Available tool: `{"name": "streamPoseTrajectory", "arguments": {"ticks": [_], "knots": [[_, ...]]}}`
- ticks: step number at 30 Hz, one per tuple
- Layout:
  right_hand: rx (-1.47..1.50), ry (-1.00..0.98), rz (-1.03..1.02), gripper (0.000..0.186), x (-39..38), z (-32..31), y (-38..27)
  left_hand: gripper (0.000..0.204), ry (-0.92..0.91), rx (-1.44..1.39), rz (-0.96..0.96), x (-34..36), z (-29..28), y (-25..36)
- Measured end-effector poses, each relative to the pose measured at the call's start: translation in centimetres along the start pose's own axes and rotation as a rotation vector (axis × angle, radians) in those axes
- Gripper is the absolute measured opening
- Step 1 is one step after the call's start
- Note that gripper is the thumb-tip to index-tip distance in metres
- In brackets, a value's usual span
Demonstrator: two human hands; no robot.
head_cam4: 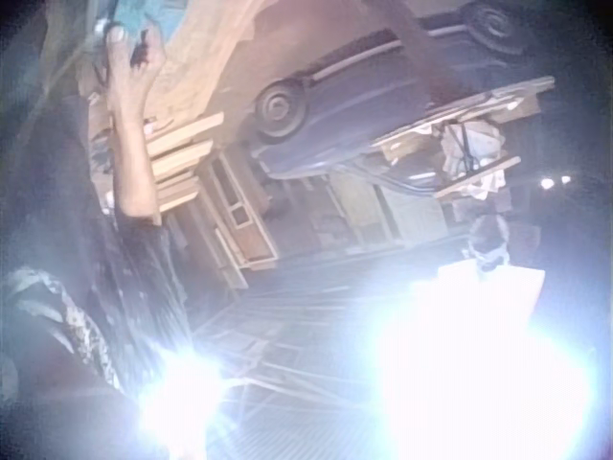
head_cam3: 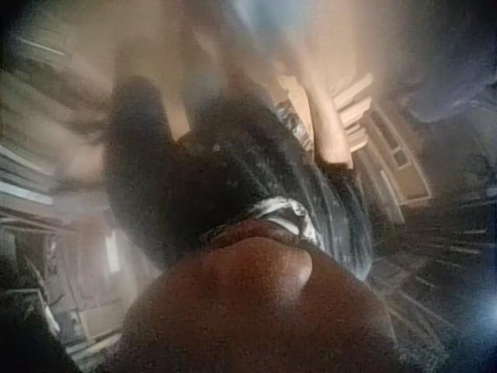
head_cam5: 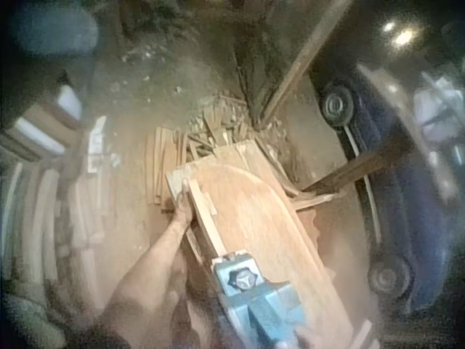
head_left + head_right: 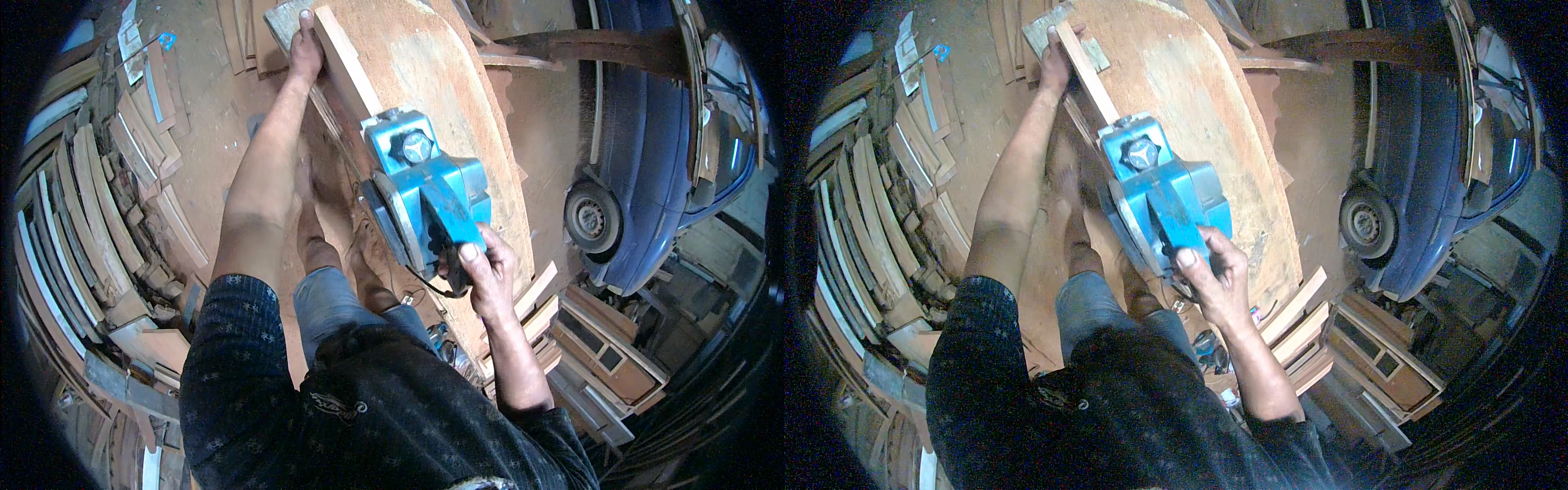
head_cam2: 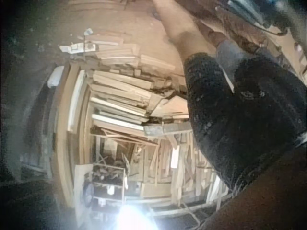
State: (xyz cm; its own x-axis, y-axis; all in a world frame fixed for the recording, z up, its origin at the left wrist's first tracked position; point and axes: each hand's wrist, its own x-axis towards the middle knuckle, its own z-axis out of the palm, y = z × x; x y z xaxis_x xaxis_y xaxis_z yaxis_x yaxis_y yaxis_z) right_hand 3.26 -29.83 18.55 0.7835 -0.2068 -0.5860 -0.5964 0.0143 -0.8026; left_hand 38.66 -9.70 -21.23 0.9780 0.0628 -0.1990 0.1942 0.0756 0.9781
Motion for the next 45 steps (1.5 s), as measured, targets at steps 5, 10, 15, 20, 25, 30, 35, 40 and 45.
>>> {"name": "streamPoseTrajectory", "arguments": {"ticks": [5, 10, 15, 20, 25, 30, 35, 40, 45], "knots": [[0.007, 0.011, 0.052, 0.049, -3.8, -2.3, 2.8, 0.096, -0.094, -0.094, 0.038, -2.0, 1.1, 3.1], [0.061, -0.018, 0.070, 0.053, -6.3, -4.1, 4.5, 0.092, -0.167, -0.143, 0.078, -0.6, 0.0, 1.0], [0.068, -0.025, 0.105, 0.061, -8.7, -5.8, 6.0, 0.087, -0.198, -0.154, 0.147, 1.4, -1.9, -0.2], [0.096, 0.030, 0.135, 0.075, -12.1, -7.4, 8.2, 0.078, -0.245, -0.128, 0.132, 0.2, -0.5, 1.6], [-0.033, 0.230, 0.165, 0.087, -17.6, -10.3, 10.7, 0.074, -0.027, -0.106, 0.199, -2.0, -1.2, 5.2], [-0.432, 0.363, -0.015, 0.074, -19.8, -14.4, 14.5, 0.089, -0.128, 0.577, 0.932, -18.6, 1.2, 17.9], [-0.266, 0.384, 0.029, 0.039, -13.7, -17.9, 22.7, 0.068, -1.270, 1.126, 1.082, -28.4, 5.1, 21.9], [-0.079, 0.474, 0.125, 0.050, -7.3, -19.5, 26.7, 0.045, -1.076, 0.884, 1.119, -30.5, 6.4, 24.2], [-0.736, 0.335, -0.411, 0.087, -9.5, -14.2, 19.7, 0.047, -0.753, 0.297, 0.662, -36.8, 7.8, 34.0]]}}
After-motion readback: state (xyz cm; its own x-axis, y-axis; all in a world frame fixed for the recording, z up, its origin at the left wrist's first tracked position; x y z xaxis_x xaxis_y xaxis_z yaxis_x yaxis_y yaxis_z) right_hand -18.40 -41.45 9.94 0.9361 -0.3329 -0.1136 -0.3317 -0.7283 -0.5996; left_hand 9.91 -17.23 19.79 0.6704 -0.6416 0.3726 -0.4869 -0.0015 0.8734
